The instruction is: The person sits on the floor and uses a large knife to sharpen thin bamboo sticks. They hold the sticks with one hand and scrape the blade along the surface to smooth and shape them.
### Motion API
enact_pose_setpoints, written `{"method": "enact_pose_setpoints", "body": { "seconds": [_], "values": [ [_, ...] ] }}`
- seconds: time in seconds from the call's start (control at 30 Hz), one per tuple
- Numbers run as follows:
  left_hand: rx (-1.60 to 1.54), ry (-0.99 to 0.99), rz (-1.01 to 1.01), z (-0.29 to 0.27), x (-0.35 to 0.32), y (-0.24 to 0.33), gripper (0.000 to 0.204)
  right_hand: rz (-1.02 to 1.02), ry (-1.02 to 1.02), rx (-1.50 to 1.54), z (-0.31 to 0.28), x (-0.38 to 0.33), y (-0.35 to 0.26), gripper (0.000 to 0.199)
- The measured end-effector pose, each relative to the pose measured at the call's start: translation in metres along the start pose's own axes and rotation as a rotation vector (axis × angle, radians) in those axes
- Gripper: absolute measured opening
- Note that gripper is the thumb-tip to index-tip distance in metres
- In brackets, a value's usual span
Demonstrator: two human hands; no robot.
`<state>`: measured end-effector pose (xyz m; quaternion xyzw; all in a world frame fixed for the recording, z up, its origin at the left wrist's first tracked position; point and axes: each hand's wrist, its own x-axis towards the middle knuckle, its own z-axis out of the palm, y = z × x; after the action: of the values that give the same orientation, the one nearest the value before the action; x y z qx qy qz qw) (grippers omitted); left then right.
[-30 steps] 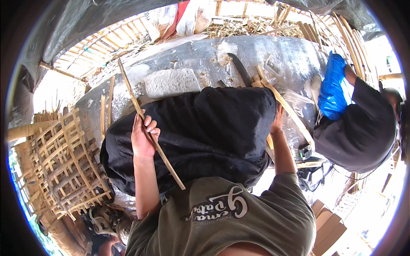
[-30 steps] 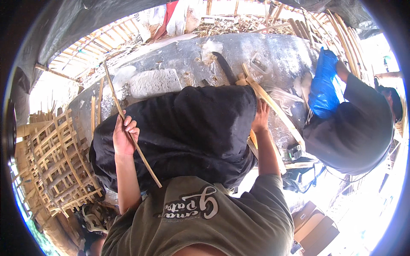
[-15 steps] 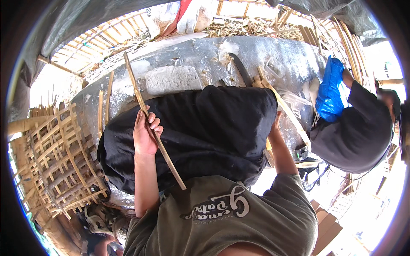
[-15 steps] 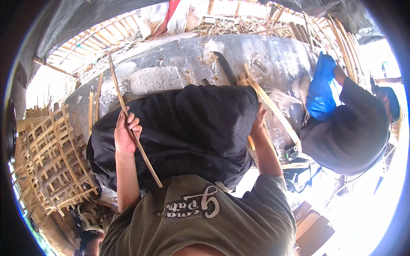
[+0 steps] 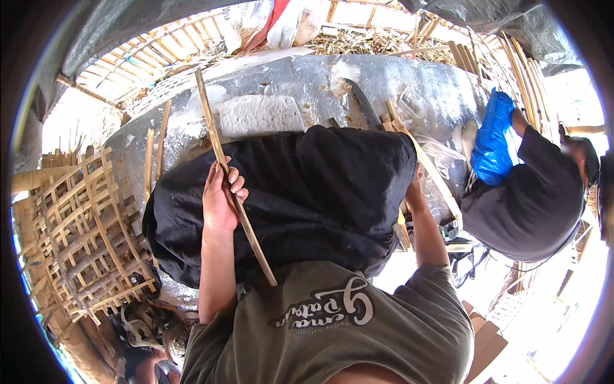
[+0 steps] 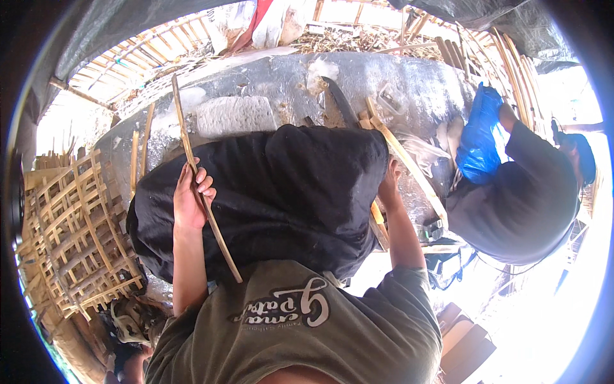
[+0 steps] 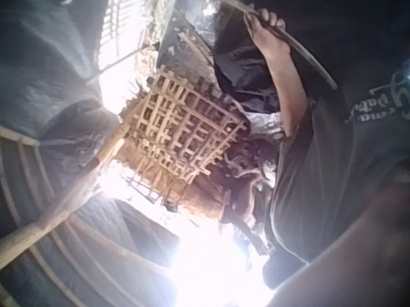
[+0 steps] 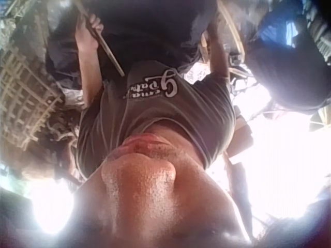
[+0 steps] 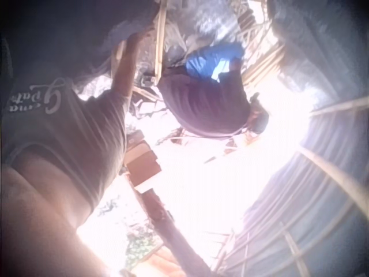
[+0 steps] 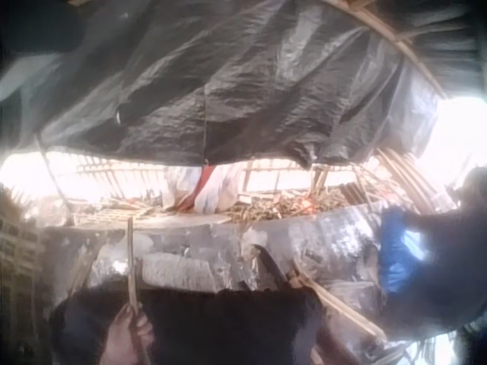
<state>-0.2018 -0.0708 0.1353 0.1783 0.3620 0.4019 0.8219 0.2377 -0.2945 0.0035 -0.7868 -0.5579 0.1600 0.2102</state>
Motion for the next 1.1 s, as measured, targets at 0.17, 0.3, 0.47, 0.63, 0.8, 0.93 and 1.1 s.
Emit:
{"method": "enact_pose_setpoints", "body": {
  "seconds": [0.17,0.3,0.47,0.63,0.8,0.93,1.1],
  "values": [
    [0.010,-0.014,-0.016,0.004,-0.002,-0.004,0.022,0.039,-0.112,0.198,-0.018,0.008,0.010,0.053],
    [0.095,-0.031,-0.003,0.008,-0.007,-0.007,0.024,0.034,-0.015,-0.013,-0.026,0.015,-0.001,0.047],
    [0.327,-0.010,0.027,0.028,-0.011,-0.002,0.026,0.074,-0.069,0.058,-0.038,0.040,-0.014,0.045],
    [0.547,-0.030,0.091,0.042,-0.016,0.001,0.024,0.257,-0.273,0.541,-0.053,0.065,-0.021,0.043],
    [0.575,-0.067,0.095,0.042,-0.018,-0.002,0.024,0.405,-0.328,0.728,-0.060,0.071,-0.019,0.041],
    [0.518,-0.089,0.062,0.042,-0.021,-0.003,0.026,0.520,-0.248,0.679,-0.057,0.072,-0.006,0.040],
    [0.423,-0.121,0.029,0.040,-0.024,-0.001,0.033,0.548,-0.145,0.845,-0.083,0.060,-0.009,0.028]
  ]
}}
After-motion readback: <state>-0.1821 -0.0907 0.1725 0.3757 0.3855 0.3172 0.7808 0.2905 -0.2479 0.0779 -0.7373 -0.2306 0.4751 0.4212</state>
